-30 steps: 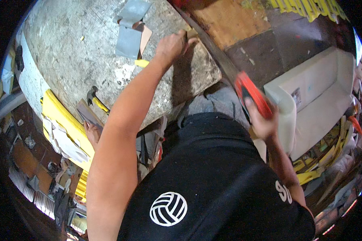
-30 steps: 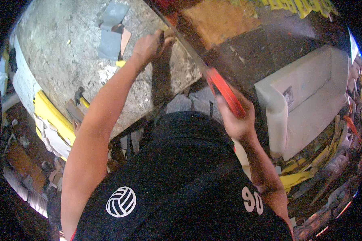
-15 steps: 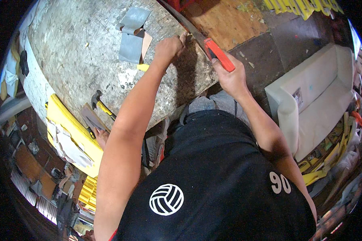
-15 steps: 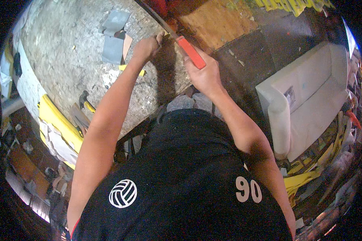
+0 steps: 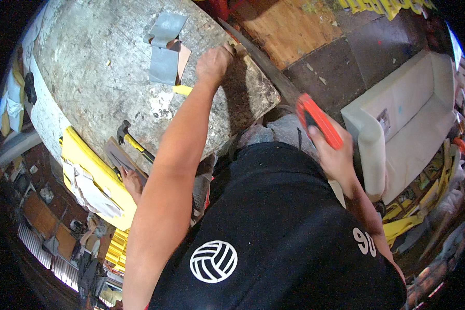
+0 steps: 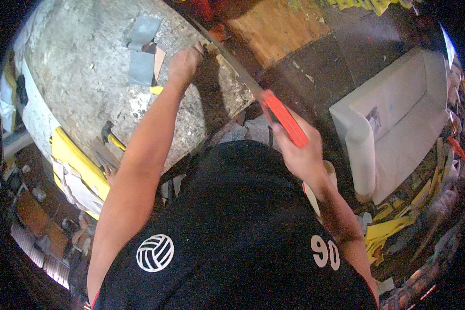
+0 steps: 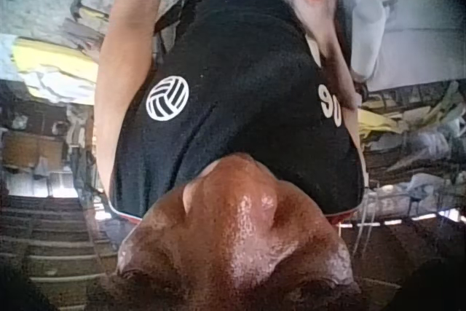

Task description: The person retrieves a hand saw and saws a small wooden plank on a workbench. The person continues sawing the plank repeatedly while another person works nearby.

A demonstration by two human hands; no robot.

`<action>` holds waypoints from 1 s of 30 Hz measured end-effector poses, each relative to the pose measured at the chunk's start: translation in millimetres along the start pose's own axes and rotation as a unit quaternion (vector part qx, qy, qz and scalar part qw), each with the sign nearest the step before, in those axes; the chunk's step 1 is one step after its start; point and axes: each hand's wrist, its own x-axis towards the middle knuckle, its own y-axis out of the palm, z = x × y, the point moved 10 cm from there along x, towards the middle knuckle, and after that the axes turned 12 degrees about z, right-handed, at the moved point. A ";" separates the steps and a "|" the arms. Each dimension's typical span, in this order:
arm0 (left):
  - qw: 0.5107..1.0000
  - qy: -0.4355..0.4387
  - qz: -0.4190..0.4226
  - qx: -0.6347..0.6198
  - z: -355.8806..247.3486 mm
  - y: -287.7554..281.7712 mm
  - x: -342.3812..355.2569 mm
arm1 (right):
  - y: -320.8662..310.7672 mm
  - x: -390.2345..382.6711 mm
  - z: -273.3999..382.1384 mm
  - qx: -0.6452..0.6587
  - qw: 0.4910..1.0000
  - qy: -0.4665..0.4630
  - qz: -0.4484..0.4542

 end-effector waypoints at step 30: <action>0.999 0.034 0.011 0.035 -29.9 -19.1 -9.3 | 24.4 115.9 19.0 -0.016 0.999 0.047 0.023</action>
